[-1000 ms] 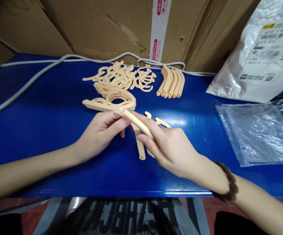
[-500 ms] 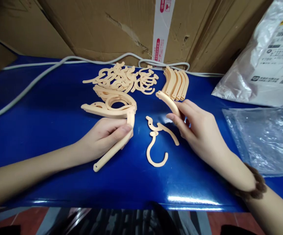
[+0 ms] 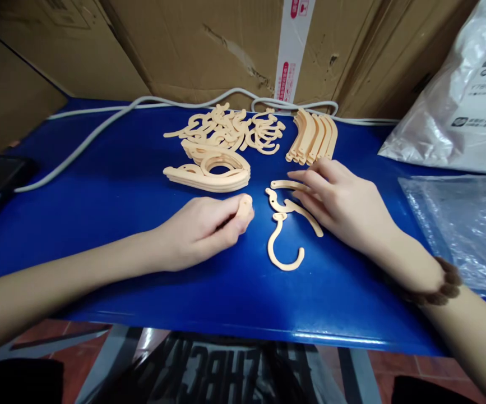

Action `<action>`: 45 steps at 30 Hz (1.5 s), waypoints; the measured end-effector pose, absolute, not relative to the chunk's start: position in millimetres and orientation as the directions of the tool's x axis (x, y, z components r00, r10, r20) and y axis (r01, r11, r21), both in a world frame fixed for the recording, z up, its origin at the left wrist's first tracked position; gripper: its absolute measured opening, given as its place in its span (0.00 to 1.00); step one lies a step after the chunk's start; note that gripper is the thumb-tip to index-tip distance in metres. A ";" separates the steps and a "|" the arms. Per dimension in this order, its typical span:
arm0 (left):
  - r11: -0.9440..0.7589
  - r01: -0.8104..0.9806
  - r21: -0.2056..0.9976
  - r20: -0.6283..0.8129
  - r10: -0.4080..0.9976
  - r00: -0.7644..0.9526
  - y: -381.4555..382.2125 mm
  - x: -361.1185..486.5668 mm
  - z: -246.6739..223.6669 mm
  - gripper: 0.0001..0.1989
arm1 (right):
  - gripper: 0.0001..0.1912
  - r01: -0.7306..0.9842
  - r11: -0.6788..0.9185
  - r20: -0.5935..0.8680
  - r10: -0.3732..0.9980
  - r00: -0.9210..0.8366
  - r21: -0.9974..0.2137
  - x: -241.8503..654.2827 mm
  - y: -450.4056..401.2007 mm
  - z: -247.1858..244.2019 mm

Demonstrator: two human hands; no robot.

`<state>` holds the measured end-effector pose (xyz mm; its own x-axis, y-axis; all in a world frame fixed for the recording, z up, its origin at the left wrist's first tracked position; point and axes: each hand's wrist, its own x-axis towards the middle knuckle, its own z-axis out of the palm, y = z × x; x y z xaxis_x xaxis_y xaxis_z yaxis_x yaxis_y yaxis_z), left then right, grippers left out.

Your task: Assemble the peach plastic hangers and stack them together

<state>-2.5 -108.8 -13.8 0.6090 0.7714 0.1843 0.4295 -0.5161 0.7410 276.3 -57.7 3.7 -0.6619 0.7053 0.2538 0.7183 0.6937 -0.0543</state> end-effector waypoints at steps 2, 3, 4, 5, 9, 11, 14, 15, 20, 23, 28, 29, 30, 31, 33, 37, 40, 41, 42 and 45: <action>-0.622 0.616 0.483 0.225 0.768 0.600 -114.3 -0.6 -13.9 0.13 | 0.19 0.608 0.792 0.275 0.598 -0.753 -0.057 272.5 -65.0 6.8; -0.636 0.667 0.389 0.246 0.769 0.590 -116.9 0.4 -13.6 0.13 | 0.18 0.539 0.840 0.281 0.532 -0.799 -0.056 270.6 -69.0 8.1; -0.638 0.695 0.331 0.256 0.770 0.585 -118.9 1.2 -13.0 0.15 | 0.17 0.475 0.879 0.281 0.466 -0.839 -0.040 268.6 -73.0 9.3; -0.643 0.709 0.289 0.241 0.766 0.596 -120.2 1.7 -12.2 0.16 | 0.17 0.421 0.907 0.275 0.406 -0.872 -0.006 266.4 -77.1 10.2; -0.634 0.758 0.155 0.268 0.765 0.585 -118.1 0.6 -9.8 0.20 | 0.20 0.303 0.909 0.240 0.238 -0.941 0.288 256.1 -91.4 11.7; -0.628 0.769 0.117 0.289 0.762 0.579 -114.7 -0.9 -10.5 0.20 | 0.21 0.281 0.868 0.251 0.189 -0.949 0.409 251.7 -95.8 11.7; -0.648 0.757 0.087 0.329 0.736 0.592 -110.2 -2.9 -13.6 0.23 | 0.22 0.268 0.822 0.259 0.153 -0.954 0.503 248.4 -99.0 11.6; -0.655 0.751 0.080 0.339 0.726 0.598 -109.3 -3.4 -14.7 0.24 | 0.22 0.267 0.811 0.255 0.151 -0.955 0.521 248.2 -99.6 11.7; -0.666 0.743 0.062 0.323 0.718 0.617 -109.2 -2.9 -16.3 0.26 | 0.21 0.251 0.777 0.259 0.118 -0.959 0.578 247.1 -103.3 12.6; -0.656 0.749 0.088 0.294 0.736 0.610 -111.3 -2.4 -15.6 0.24 | 0.21 0.234 0.775 0.278 0.078 -0.957 0.587 244.7 -104.9 12.6; -0.699 0.705 0.119 0.333 0.697 0.635 -112.4 -5.2 -21.1 0.21 | 0.13 0.292 0.829 0.390 0.099 -0.916 0.477 246.6 -101.5 12.4; -0.727 0.678 0.104 0.357 0.664 0.657 -112.3 -5.7 -23.2 0.20 | 0.10 0.325 0.856 0.427 0.139 -0.893 0.402 248.3 -100.4 12.2; -0.753 0.653 0.081 0.388 0.627 0.675 -112.1 -5.9 -25.3 0.20 | 0.07 0.358 0.886 0.465 0.194 -0.864 0.295 250.2 -99.5 11.9; -0.773 0.632 0.054 0.424 0.591 0.686 -112.1 -6.0 -27.2 0.19 | 0.04 0.388 0.908 0.499 0.266 -0.825 0.158 252.2 -98.5 11.6; -0.792 0.611 0.014 0.485 0.539 0.689 -112.1 -5.3 -30.3 0.19 | 0.01 0.419 0.894 0.520 0.435 -0.735 -0.156 255.8 -96.3 11.1; -0.767 0.642 0.013 0.499 0.562 0.660 -112.1 -3.2 -31.9 0.17 | 0.03 0.355 0.765 0.474 0.622 -0.623 -0.538 259.2 -89.8 9.7; -0.738 0.674 0.033 0.482 0.603 0.636 -112.1 -2.9 -30.0 0.17 | 0.05 0.306 0.633 0.388 0.717 -0.580 -0.712 257.4 -85.7 7.0; -0.731 0.681 0.040 0.480 0.612 0.629 -112.3 -3.0 -29.0 0.17 | 0.06 0.291 0.561 0.339 0.758 -0.558 -0.775 256.2 -85.0 5.8; -0.729 0.683 0.044 0.479 0.615 0.626 -112.7 -3.1 -28.1 0.17 | 0.07 0.272 0.482 0.287 0.796 -0.533 -0.833 254.8 -84.7 4.6; -0.748 0.662 0.045 0.508 0.588 0.630 -114.6 -2.6 -26.3 0.18 | 0.11 0.204 0.274 0.146 0.861 -0.487 -0.940 250.9 -83.9 1.7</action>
<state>-2.6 -114.6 -26.3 0.6299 0.5875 0.5080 0.6618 -0.7484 0.0450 250.9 -83.9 1.7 -0.4870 0.8612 0.1457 0.2039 0.2743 -0.9398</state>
